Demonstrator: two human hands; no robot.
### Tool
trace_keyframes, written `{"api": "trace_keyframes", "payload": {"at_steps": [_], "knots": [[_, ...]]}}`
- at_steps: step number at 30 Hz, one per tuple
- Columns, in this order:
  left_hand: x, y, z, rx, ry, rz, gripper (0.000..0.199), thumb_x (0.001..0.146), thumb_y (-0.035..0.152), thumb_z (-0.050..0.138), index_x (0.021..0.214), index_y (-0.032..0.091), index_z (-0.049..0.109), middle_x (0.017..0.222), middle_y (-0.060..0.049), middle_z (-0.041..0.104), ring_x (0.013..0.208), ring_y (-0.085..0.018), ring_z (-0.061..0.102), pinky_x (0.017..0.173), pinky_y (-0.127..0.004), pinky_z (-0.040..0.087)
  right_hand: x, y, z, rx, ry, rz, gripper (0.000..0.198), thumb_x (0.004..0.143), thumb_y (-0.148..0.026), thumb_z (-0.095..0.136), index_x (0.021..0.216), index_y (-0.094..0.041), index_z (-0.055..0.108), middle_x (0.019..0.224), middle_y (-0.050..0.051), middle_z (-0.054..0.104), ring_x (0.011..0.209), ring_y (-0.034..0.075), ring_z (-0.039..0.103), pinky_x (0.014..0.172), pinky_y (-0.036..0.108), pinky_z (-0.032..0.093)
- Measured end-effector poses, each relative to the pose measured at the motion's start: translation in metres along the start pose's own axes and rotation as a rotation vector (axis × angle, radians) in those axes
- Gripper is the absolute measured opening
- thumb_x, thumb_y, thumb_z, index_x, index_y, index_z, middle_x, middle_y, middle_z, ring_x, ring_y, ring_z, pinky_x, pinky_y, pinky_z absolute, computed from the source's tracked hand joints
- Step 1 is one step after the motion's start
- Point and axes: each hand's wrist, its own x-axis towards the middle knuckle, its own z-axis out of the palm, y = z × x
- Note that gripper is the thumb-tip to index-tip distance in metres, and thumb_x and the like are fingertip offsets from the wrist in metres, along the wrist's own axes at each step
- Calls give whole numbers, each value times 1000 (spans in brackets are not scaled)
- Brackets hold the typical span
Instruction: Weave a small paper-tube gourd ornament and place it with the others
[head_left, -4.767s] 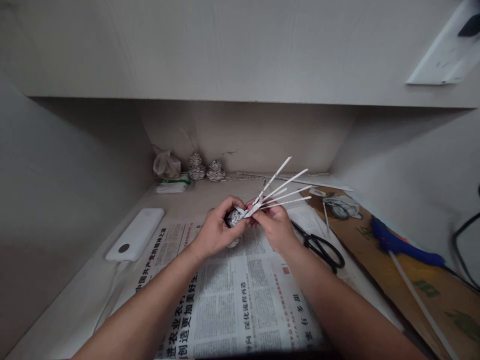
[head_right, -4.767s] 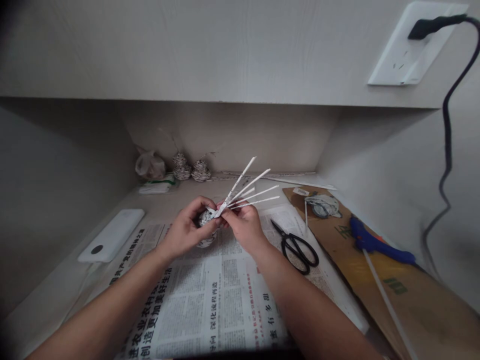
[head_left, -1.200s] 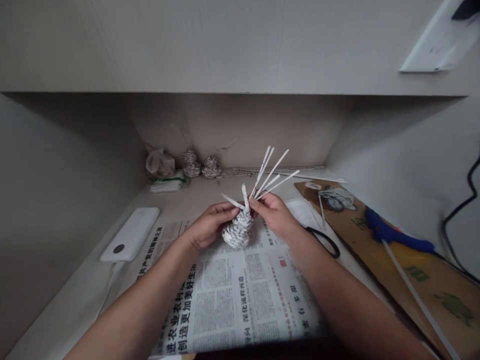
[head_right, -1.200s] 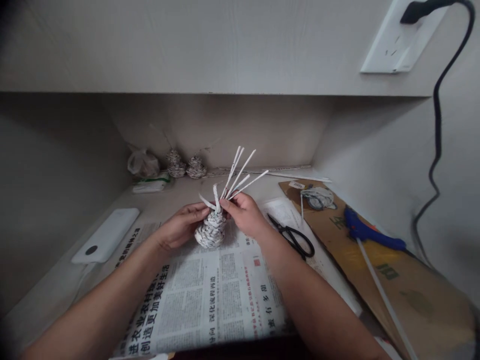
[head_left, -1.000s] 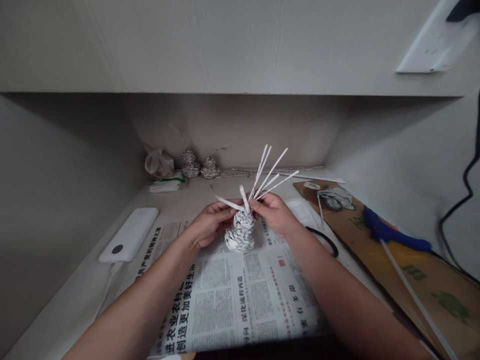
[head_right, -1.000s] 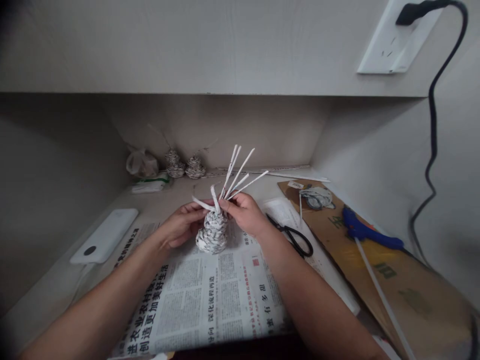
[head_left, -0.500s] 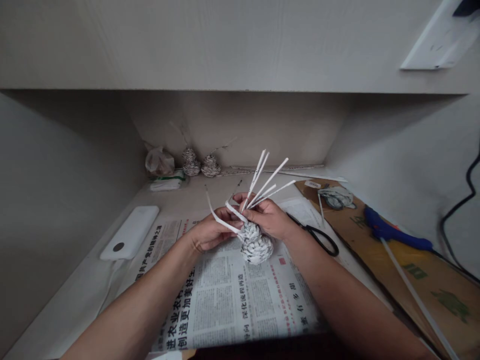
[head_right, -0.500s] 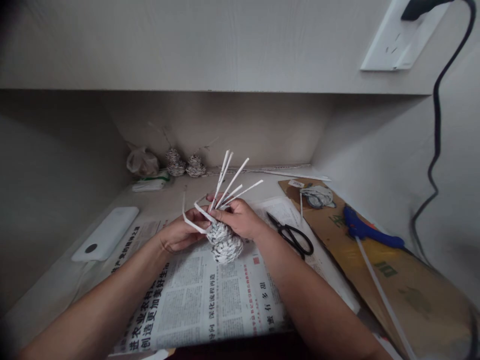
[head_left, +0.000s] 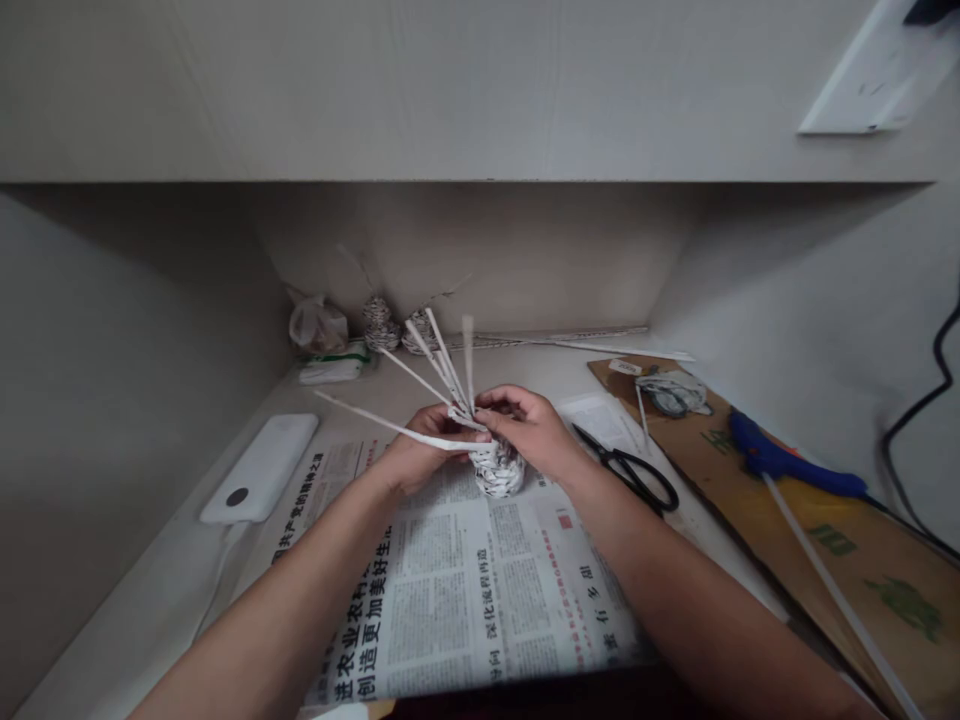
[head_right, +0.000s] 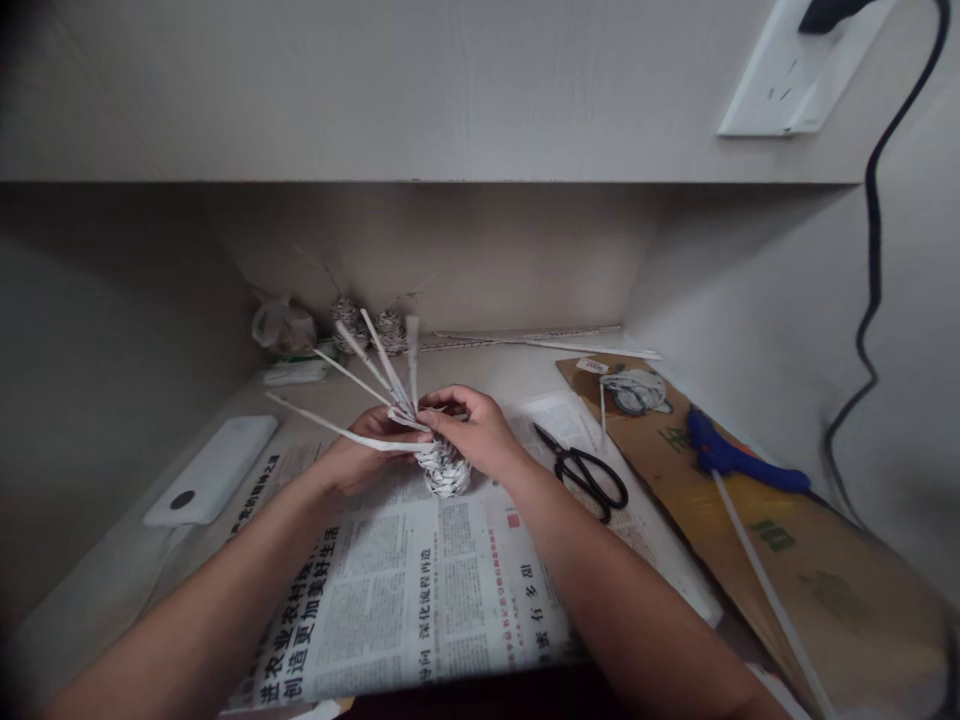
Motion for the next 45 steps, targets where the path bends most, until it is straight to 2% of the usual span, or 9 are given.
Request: {"api": "trace_keyframes", "payload": {"at_steps": [7, 12, 15, 18, 25, 33, 37, 42, 45], "knots": [[2, 8, -6, 120, 134, 208, 21, 60, 24, 81, 77, 16, 72, 68, -2, 66, 61, -13, 57, 58, -26, 43, -11, -19, 0, -177, -52, -43, 22, 82, -35, 62, 99, -21, 66, 91, 4, 66, 69, 14, 59, 63, 29, 47], [-1, 10, -3, 259, 252, 270, 15, 63, 25, 78, 71, 15, 69, 65, -1, 65, 59, -13, 57, 58, -25, 44, -19, -26, 7, -538, -13, -287, 51, 62, -32, 80, 109, -24, 60, 102, 5, 62, 78, 17, 57, 68, 30, 45], [-4, 10, -1, 282, 225, 234, 14, 65, 26, 76, 72, 15, 69, 65, -1, 66, 58, -12, 56, 55, -23, 43, -17, -20, 10, -522, 49, -326, 31, 70, -31, 74, 97, -23, 61, 92, 3, 63, 79, 18, 58, 69, 30, 45], [-4, 8, 0, 256, 186, 186, 15, 66, 27, 76, 71, 15, 69, 59, 2, 62, 51, -9, 51, 50, -22, 38, -12, -12, 9, -360, 91, -219, 12, 82, -33, 61, 81, -21, 61, 76, 0, 61, 69, 15, 57, 63, 27, 44], [-3, 7, -1, 208, 197, 130, 22, 64, 33, 78, 71, 13, 70, 58, 0, 63, 48, -10, 51, 49, -23, 37, -5, -6, 7, -128, 146, -16, 27, 77, -44, 65, 71, -19, 58, 59, -3, 57, 49, 11, 50, 45, 22, 37], [-2, 8, -1, 210, 325, 205, 24, 64, 34, 77, 70, 14, 66, 56, 4, 55, 48, -7, 42, 47, -20, 31, 4, -18, -11, 484, 1, 652, 76, 77, -83, 15, 61, -18, 50, 45, 4, 53, 33, 12, 44, 31, 20, 18], [-5, 11, 0, 333, 358, 282, 19, 67, 33, 74, 69, 16, 67, 61, 2, 59, 55, -11, 49, 55, -22, 37, -9, -31, -1, 450, -193, 354, 69, 73, -84, 33, 61, -19, 52, 54, 3, 57, 45, 15, 53, 38, 24, 33], [-14, 12, 9, 541, 360, 352, 6, 65, 21, 68, 70, 17, 71, 69, -1, 65, 68, -17, 56, 63, -24, 40, -25, -37, 15, -322, 155, -371, 24, 71, -40, 74, 88, -24, 66, 91, 6, 65, 87, 22, 57, 79, 37, 46], [-18, 11, 15, 658, 331, 415, 8, 67, 17, 64, 70, 18, 72, 69, -2, 65, 69, -17, 56, 64, -24, 40, -27, -32, 17, -577, 199, -486, 8, 78, -28, 67, 84, -24, 63, 87, 5, 61, 92, 23, 54, 84, 37, 42]]}}
